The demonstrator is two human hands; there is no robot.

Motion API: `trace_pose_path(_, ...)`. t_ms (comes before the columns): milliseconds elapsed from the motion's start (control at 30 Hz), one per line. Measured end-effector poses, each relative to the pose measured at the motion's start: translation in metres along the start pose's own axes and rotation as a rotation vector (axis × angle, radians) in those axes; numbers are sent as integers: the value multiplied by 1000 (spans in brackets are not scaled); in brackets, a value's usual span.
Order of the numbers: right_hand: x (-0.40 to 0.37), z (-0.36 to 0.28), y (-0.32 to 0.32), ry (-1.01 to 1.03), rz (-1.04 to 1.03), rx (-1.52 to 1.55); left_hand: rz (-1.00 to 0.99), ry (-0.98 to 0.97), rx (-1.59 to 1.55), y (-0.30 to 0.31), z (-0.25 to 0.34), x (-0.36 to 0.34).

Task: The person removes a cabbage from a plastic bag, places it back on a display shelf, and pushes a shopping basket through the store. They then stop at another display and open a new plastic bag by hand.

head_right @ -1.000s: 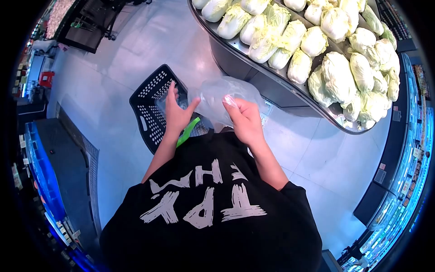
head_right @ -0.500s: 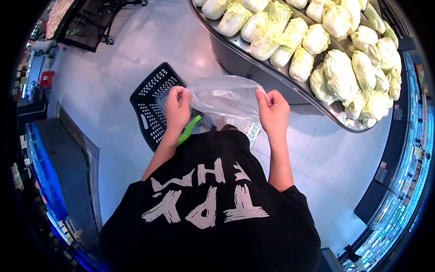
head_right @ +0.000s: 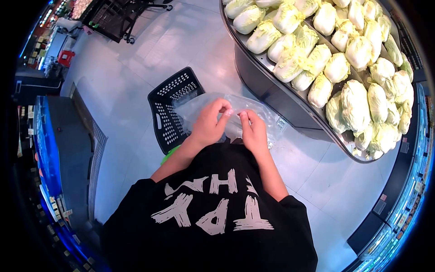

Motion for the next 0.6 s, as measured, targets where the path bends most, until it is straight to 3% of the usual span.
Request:
trace_pose_path(33, 7, 20, -12, -78, -128, 74, -36, 5, -10, -2, 4, -1)
trace_pose_path(167, 11, 39, -37, -66, -197, 299, -167, -70, -80, -17, 20, -7)
trace_pose_path(267, 23, 61, -73, -327, -329, 758, -205, -156, -172, -29, 30, -14)
trace_pose_path(300, 32, 62, -79, -352, -357, 774, -271, -119, -186, -35, 30, -16)
trace_pose_path(400, 57, 62, -99, -274, -352, 1031, -425, -45, -174, -46, 36, -26)
trace_pose_path(600, 63, 67, -101, -462, -229, 910, -401, -82, -250, -35, 57, -35)
Point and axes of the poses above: each hand's wrist, its own x-axis towards the middle knuckle, its own y-axis out of the back of the hand, z = x × y, the point moved 10 cm from there along x, towards the middle knuckle, and after that the axes turned 10 degrees about x, right-handed, at the moved point
